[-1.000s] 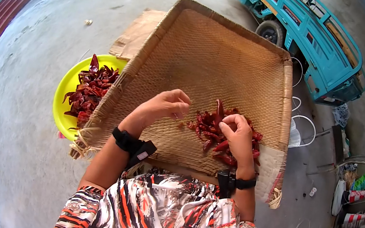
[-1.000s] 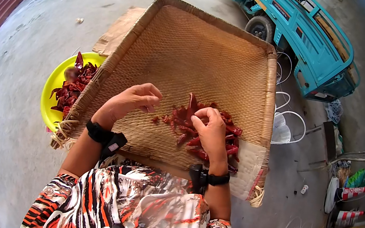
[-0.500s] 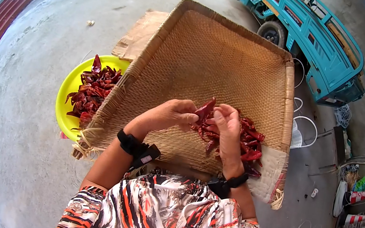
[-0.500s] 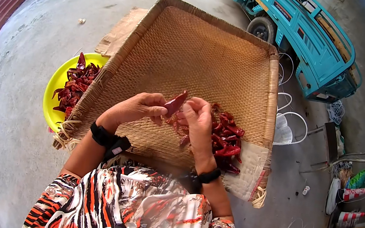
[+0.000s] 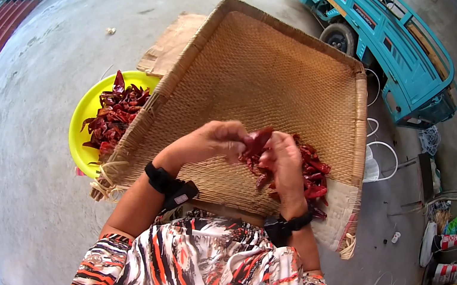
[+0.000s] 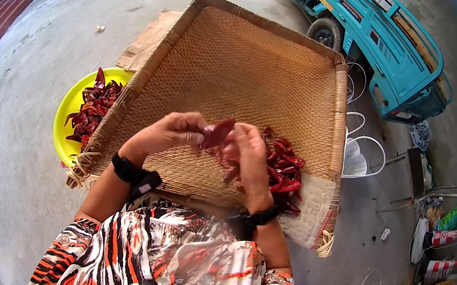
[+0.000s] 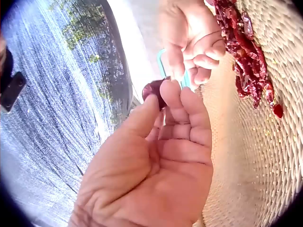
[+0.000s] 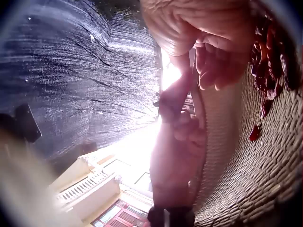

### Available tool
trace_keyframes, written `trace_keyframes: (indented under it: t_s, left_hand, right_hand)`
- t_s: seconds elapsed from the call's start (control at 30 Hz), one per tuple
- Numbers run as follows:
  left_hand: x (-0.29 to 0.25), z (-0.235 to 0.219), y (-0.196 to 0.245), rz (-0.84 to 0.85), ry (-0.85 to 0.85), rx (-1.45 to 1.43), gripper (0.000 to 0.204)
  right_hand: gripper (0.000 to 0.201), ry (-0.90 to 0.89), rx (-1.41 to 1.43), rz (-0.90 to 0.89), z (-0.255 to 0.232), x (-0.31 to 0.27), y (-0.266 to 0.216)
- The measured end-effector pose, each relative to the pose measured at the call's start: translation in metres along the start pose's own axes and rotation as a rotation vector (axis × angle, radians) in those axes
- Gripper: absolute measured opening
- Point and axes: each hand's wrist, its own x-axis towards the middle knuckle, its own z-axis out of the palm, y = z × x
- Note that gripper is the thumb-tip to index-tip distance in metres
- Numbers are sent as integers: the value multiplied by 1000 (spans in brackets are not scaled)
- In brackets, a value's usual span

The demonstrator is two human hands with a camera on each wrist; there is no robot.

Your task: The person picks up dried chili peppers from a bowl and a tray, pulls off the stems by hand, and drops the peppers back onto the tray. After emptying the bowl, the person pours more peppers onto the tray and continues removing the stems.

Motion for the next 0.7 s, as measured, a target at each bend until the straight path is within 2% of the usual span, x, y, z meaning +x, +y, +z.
trace_keyframes:
  t_s: [0.1,0.13,0.23,0.3,0.33,0.37,0.4,0.43,0.5,0.53,0.63,0.7]
  left_hand:
    - [-1,-5,8,185,162,-132,16]
    - [-1,-9,8,262,226,-180,14]
    - [2,-19,12,613,467,-368,21]
    - [-4,-24,21,682,766,-485,30]
    - [-7,-28,21,720,850,-540,38]
    - [-13,-41,14,761,820,-664,37]
    - [-16,-44,15,701,891,-743,35]
    - [-19,-45,16,639,961,-820,33]
    - [-15,-47,11,492,1049,-741,29]
    - [-12,-47,7,419,1090,-701,28]
    - [-8,-44,-3,261,870,-487,25]
    - [0,-33,-7,232,717,-456,21]
  right_hand:
    - [17,189,-63,-107,-14,2,-8]
    - [17,197,-47,-107,-20,2,-11]
    - [18,188,-278,-136,-34,5,-16]
    - [21,180,-511,-196,-43,10,-10]
    - [22,163,-653,-252,-46,12,-8]
    - [23,144,-795,-307,-47,13,-6]
    - [28,135,-911,-204,-40,10,-15]
    - [29,118,-1074,-262,-39,12,-15]
    - [32,84,-1400,-380,-38,18,-15]
    - [35,75,-1401,-326,-34,22,-16]
    - [31,54,-1536,-467,-36,35,-8]
    - [31,15,-1543,-434,-37,43,-1]
